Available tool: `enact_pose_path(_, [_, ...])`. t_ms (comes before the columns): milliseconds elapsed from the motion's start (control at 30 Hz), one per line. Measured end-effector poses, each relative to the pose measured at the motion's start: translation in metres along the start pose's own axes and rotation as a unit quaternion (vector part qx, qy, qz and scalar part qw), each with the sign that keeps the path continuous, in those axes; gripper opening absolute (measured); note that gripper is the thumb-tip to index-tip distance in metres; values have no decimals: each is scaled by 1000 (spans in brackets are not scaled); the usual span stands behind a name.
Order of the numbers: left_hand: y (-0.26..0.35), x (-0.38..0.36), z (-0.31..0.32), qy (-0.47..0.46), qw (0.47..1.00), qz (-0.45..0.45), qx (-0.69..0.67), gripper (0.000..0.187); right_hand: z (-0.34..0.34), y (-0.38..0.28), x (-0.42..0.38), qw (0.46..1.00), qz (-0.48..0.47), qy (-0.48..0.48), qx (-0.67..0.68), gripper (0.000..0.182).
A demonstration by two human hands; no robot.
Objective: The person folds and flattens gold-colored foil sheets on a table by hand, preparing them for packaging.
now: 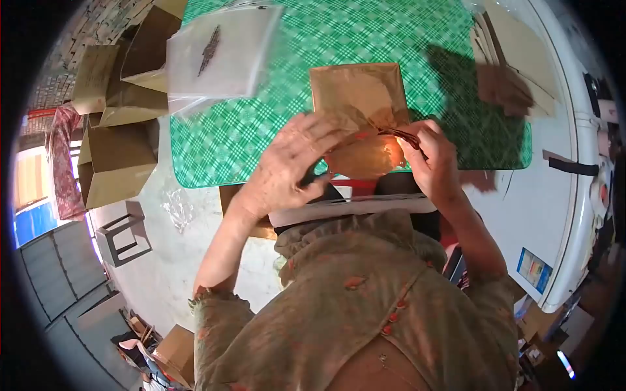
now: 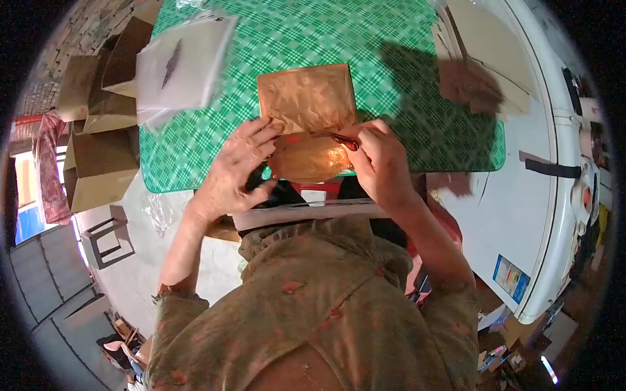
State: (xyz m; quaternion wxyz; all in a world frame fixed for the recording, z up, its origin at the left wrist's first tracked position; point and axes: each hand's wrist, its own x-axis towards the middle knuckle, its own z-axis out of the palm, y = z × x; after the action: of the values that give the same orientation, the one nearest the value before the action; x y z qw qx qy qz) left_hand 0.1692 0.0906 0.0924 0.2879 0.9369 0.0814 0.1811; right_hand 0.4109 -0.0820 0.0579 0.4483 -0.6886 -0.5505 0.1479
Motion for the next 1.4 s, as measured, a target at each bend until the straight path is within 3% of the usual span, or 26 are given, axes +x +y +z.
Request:
enact_pose_path(167, [-2, -5, 22, 56, 998, -27, 26, 52, -4, -2, 0, 999, 32, -23, 5, 27])
enact_pose_path(400, [9, -1, 33, 113, 990, -85, 24, 17, -12, -4, 6, 996, -49, -70, -17, 30])
enact_pose_path(600, [5, 0, 33, 121, 989, -83, 16, 17, -28, -6, 3, 985, -152, -75, -39, 53])
enact_pose_path(833, [6, 0, 30, 110, 990, -83, 14, 19, -25, 11, 9, 943, -276, -36, -185, 50])
enact_pose_path(1167, [7, -2, 29, 92, 991, -94, 25, 38, -13, 15, 13, 974, -197, -27, -107, 28])
enact_pose_path(1400, [4, -2, 37, 142, 981, -104, 82, 23, -13, 15, 12, 986, -137, -47, -77, 23])
